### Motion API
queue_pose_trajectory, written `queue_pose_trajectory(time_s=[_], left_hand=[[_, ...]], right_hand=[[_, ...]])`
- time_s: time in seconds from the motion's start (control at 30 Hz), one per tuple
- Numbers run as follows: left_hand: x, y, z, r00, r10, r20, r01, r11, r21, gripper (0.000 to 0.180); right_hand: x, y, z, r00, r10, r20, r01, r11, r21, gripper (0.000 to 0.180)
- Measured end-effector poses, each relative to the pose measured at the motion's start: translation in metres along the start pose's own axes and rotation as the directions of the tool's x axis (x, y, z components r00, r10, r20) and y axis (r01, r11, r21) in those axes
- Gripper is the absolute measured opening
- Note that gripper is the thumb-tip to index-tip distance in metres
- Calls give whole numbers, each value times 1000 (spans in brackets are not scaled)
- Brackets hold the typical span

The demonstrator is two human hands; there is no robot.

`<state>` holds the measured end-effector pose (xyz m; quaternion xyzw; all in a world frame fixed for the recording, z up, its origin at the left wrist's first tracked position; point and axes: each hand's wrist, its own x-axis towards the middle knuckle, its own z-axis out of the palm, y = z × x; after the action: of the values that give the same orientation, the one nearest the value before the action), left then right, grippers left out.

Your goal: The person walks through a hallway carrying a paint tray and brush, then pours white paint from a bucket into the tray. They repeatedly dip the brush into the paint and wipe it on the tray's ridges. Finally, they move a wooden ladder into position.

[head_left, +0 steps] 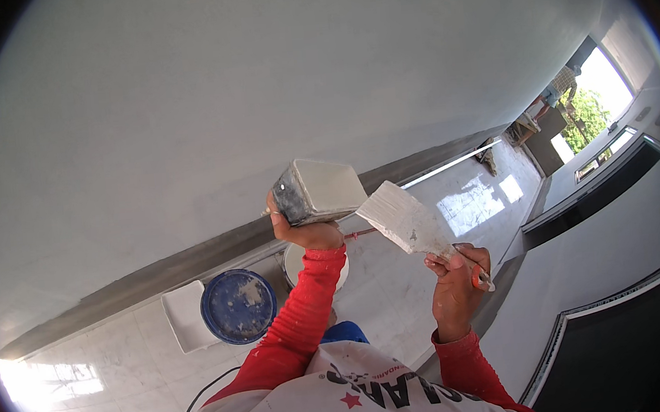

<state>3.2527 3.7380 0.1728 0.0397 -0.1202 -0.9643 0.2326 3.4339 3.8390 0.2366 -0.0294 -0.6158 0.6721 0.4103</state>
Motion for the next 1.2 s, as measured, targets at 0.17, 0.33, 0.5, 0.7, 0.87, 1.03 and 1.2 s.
queue_pose_trajectory(time_s=[0.17,0.33,0.5,0.7,0.87,1.03,1.2], left_hand=[[-5,2,1,999,-42,-9,42,999,-5,51],[4,7,-2,992,-110,-62,109,994,-17,53],[23,14,-11,982,-152,-107,153,988,-4,55],[15,20,-18,946,-298,-129,294,955,-46,52],[20,19,-21,897,-428,-110,431,902,5,53],[28,4,-37,886,-451,-108,455,891,10,55],[41,-5,-53,875,-424,-233,447,893,51,53]], right_hand=[[15,22,3,872,-395,288,486,763,-427,27],[13,13,10,806,-363,468,549,756,-358,29],[33,-21,-7,804,-271,530,486,813,-321,31],[65,-37,10,430,-254,867,824,502,-262,24],[76,-50,24,194,17,981,928,319,-190,19],[85,-59,38,69,144,987,928,353,-117,15],[121,-66,12,175,15,985,828,538,-155,12]])
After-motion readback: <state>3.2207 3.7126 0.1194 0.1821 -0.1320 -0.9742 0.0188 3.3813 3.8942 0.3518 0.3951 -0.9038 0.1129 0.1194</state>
